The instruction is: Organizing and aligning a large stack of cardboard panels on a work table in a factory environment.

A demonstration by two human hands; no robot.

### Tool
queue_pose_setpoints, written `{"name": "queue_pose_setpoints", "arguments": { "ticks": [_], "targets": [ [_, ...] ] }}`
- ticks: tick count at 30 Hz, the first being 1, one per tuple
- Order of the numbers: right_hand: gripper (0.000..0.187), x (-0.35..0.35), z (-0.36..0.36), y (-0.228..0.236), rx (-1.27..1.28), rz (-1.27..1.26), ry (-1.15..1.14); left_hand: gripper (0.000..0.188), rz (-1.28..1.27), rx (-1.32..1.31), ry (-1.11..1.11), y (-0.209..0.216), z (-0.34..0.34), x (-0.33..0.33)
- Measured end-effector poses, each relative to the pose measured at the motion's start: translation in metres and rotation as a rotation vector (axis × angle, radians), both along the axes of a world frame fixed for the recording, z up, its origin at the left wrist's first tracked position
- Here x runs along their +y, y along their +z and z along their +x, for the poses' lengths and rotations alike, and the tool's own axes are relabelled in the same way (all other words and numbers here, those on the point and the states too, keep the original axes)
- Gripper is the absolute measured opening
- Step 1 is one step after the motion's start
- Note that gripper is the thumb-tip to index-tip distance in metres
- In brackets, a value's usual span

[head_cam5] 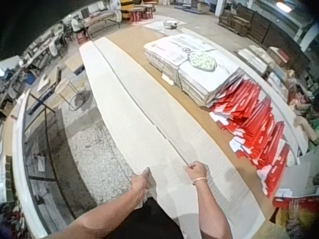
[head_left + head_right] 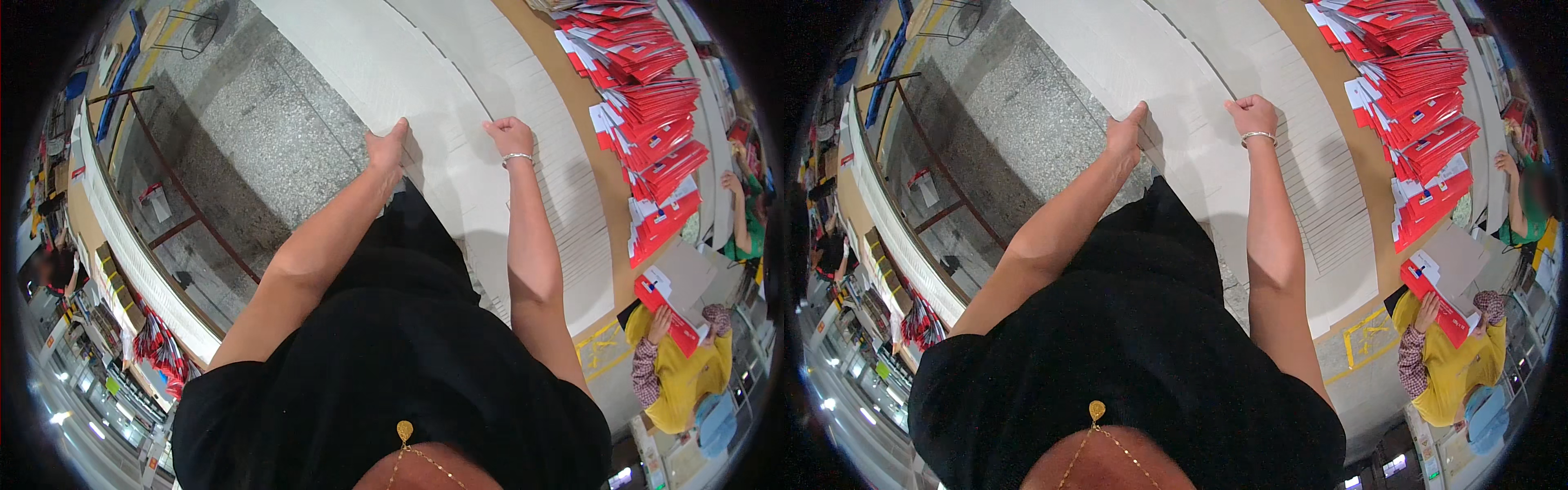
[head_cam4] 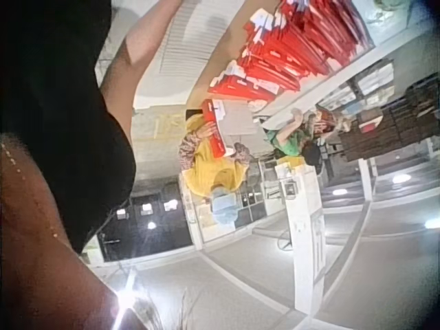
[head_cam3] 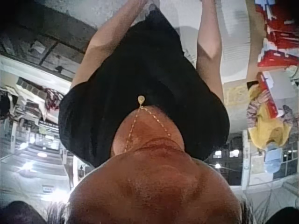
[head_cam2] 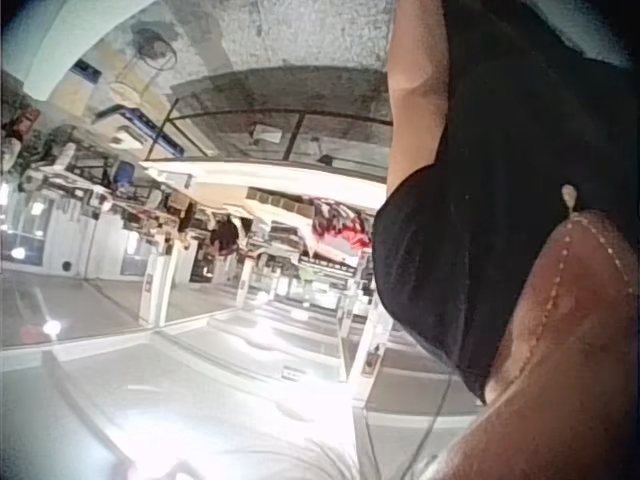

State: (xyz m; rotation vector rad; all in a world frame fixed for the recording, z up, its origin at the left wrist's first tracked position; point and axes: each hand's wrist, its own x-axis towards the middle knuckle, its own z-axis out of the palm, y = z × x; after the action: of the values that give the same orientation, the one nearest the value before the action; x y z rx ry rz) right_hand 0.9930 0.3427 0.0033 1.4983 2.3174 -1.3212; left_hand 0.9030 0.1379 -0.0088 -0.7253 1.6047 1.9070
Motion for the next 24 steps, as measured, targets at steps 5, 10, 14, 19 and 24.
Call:
{"name": "queue_pose_setpoints", "arguments": {
  "ticks": [5,10,14,19,24],
  "targets": [
    [0.032,-0.005,-0.011,0.007,0.099,0.153,0.110,0.065,-0.144,-0.047,0.028,-0.002,-0.005,-0.002],
    [0.030,-0.007,-0.017,0.006,0.084,0.108,0.020,0.062,-0.100,0.034,-0.010,-0.003,-0.014,-0.004],
    [0.029,-0.008,-0.020,0.005,0.027,0.077,-0.055,0.058,-0.155,0.076,-0.030,0.000,-0.016,-0.001],
    [0.029,-0.008,-0.024,0.010,-0.017,0.076,-0.049,0.056,-0.100,0.082,-0.016,0.002,-0.015,0.001],
    [0.030,-0.007,-0.026,0.008,-0.020,0.039,-0.040,0.061,-0.052,0.089,-0.022,-0.006,-0.018,-0.006]
  ]
}}
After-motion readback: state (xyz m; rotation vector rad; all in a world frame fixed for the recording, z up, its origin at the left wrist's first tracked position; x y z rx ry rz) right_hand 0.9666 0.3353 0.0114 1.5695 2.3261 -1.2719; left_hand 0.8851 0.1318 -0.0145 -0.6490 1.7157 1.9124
